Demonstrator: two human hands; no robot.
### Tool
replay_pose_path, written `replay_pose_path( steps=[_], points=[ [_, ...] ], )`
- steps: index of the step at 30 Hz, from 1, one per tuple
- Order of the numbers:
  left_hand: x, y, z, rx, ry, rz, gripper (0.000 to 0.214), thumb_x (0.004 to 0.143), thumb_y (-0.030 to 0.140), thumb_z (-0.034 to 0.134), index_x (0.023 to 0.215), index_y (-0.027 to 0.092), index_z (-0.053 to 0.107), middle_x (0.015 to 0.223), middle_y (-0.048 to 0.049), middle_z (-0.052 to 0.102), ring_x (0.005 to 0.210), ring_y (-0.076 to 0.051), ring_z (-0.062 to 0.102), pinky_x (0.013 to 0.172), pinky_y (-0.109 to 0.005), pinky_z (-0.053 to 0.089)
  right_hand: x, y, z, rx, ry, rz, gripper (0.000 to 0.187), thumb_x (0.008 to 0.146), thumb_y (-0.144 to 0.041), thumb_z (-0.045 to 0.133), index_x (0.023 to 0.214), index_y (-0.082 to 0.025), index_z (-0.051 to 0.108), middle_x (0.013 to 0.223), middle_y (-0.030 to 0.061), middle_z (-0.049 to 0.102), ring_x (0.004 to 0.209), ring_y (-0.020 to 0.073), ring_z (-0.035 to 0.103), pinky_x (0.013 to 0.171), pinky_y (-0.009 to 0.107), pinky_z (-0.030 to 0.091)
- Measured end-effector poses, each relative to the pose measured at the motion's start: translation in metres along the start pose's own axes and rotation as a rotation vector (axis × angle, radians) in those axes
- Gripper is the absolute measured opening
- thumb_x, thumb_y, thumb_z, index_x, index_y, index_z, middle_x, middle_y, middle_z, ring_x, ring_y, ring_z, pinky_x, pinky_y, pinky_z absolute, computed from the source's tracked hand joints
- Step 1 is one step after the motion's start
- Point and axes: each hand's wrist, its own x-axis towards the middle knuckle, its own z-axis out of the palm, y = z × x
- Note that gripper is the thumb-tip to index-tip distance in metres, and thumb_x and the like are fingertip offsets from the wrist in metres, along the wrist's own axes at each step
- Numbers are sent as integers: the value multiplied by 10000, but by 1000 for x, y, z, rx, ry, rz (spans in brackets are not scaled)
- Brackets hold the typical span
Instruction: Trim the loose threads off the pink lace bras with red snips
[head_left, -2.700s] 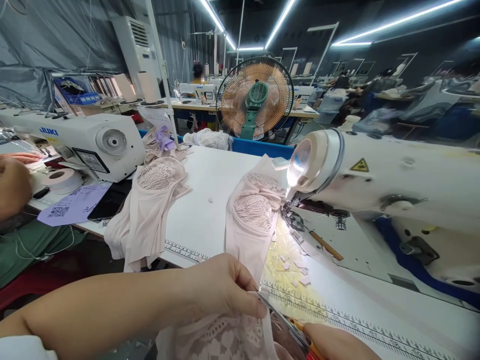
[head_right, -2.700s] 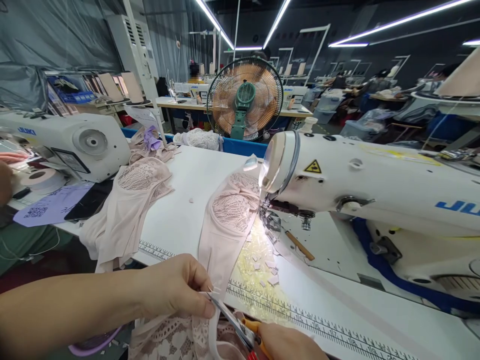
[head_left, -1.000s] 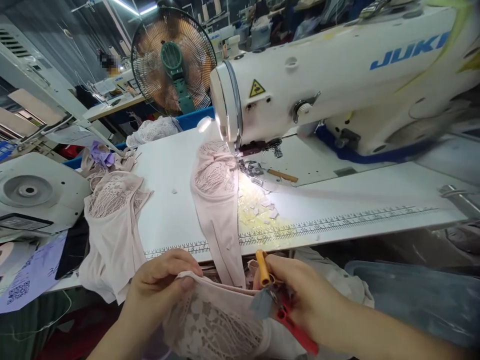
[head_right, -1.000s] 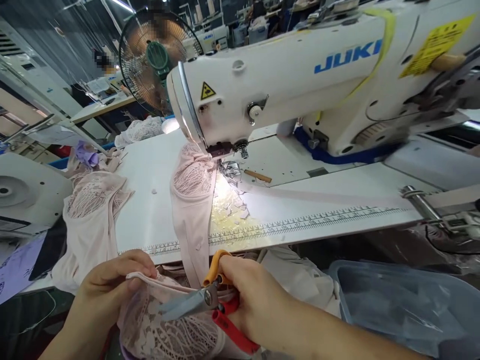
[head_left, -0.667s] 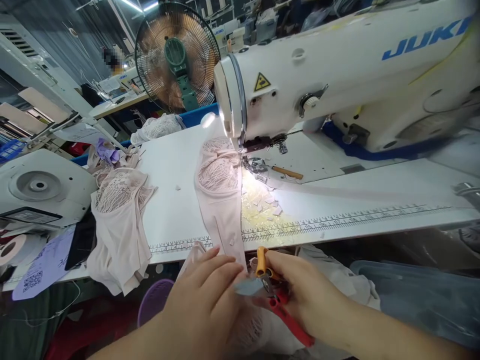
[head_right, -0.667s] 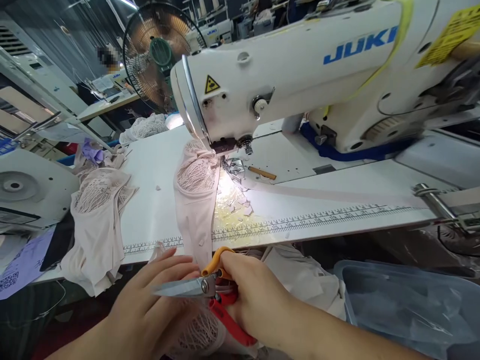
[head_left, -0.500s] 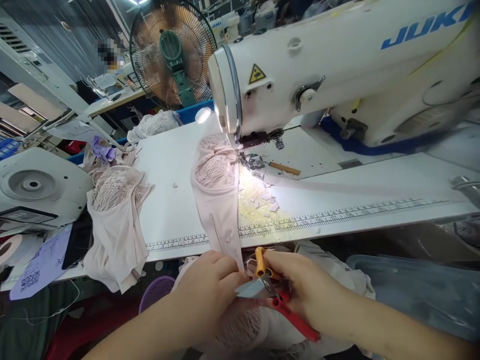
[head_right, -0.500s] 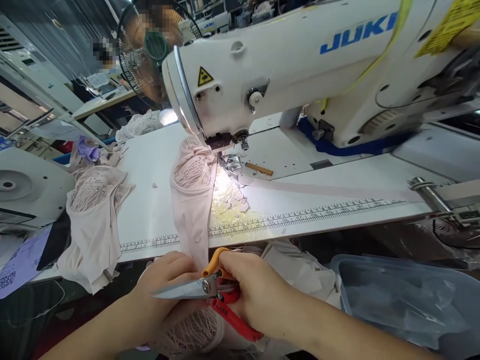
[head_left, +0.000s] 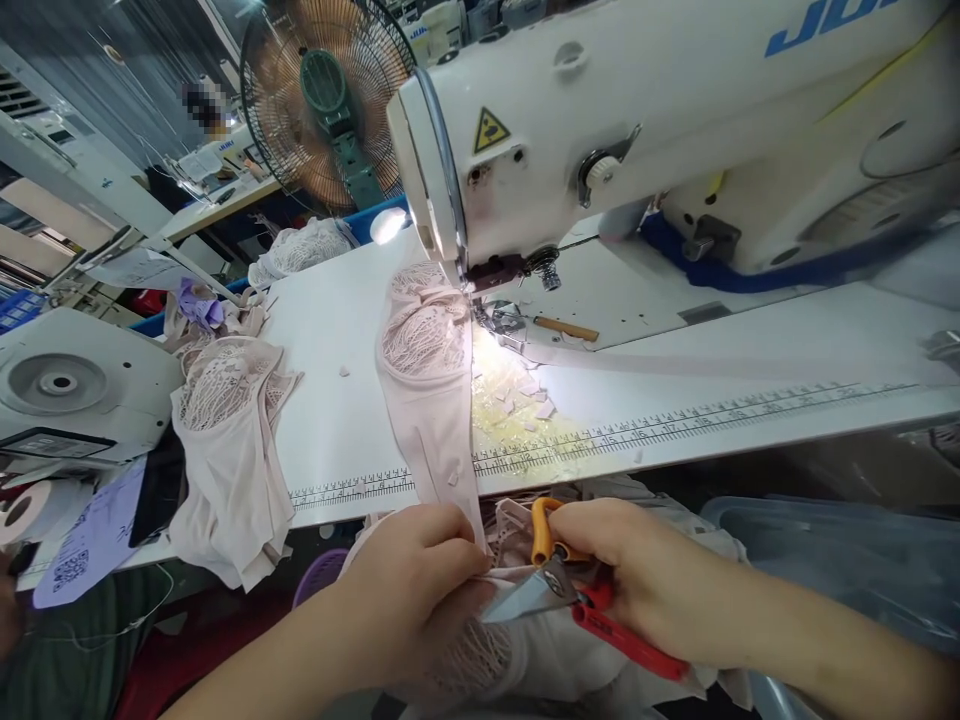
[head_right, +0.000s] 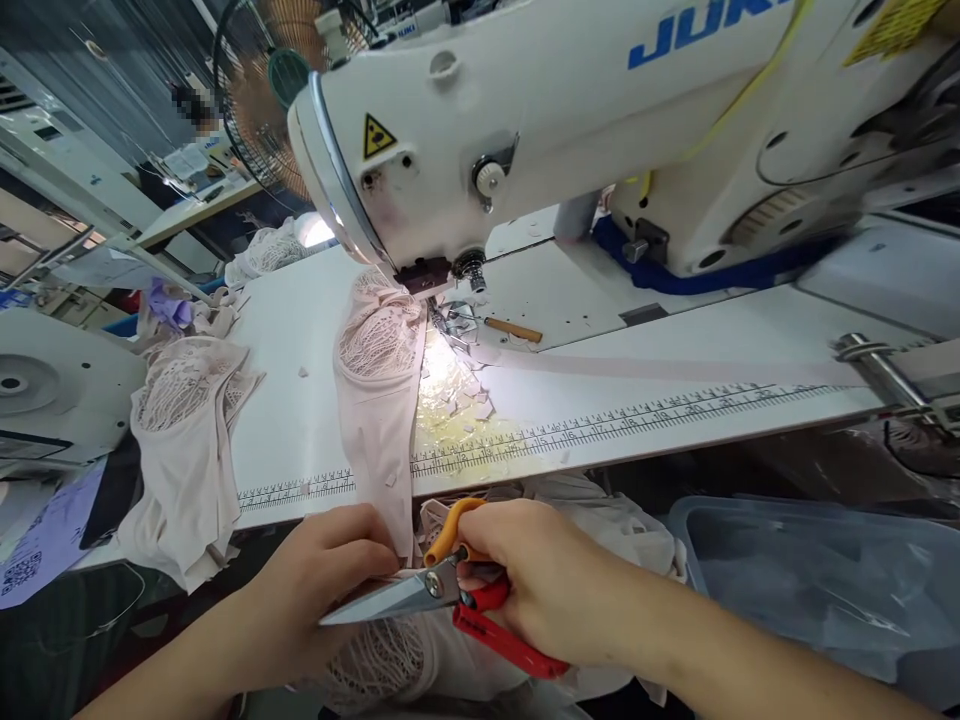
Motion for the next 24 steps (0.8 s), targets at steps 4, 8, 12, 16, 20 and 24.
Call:
replay_pose_path(
  steps=[4, 8, 12, 16, 20, 24],
  points=[
    [1, 6, 4, 130, -21, 2, 183, 834, 208, 490, 889, 142, 651, 692, -60, 599, 574, -164, 529, 490, -261, 330, -2, 0, 2, 4, -36, 26, 222, 572, -27, 438, 581, -209, 311, 612, -51, 407, 528, 99, 351, 448, 191, 274],
    [4, 2, 10, 149, -50, 51, 222, 860, 206, 457, 877, 169, 675, 632, -40, 584, 510, -145, 491, 456, -268, 252, -5, 5, 0, -17, -77, 42, 278, 548, 42, 433, 606, -208, 326, 623, -61, 389, 536, 91, 359, 460, 189, 260],
    [3, -6, 7, -94, -86, -132, 186, 864, 207, 501, 786, 181, 667, 658, -23, 610, 568, -133, 542, 513, -223, 355, -14, 18, -11, -56, -107, 42, 274, 553, 38, 455, 632, -208, 362, 648, -56, 430, 556, 104, 373, 480, 202, 261],
    [-3, -15, -7, -430, -127, -411, 156, 834, 225, 550, 745, 187, 671, 681, -12, 618, 607, -138, 558, 526, -189, 416, -30, 33, -25, -63, -52, 84, 239, 586, -17, 428, 618, -215, 298, 647, -43, 413, 570, 120, 349, 497, 224, 255],
    [-11, -28, -16, -564, -124, -574, 192, 817, 339, 607, 732, 189, 691, 672, -14, 622, 608, -147, 555, 512, -183, 424, -43, 46, -30, -36, 48, 131, 205, 708, -147, 453, 615, -225, 287, 625, -38, 387, 567, 131, 317, 511, 246, 265],
    [-19, -35, -13, -599, -105, -728, 258, 772, 460, 649, 782, 211, 718, 708, -22, 668, 642, -171, 592, 539, -192, 460, -51, 56, -23, 26, 200, 181, 198, 774, -302, 506, 643, -221, 381, 651, -21, 431, 570, 137, 372, 518, 260, 320]
  ],
)
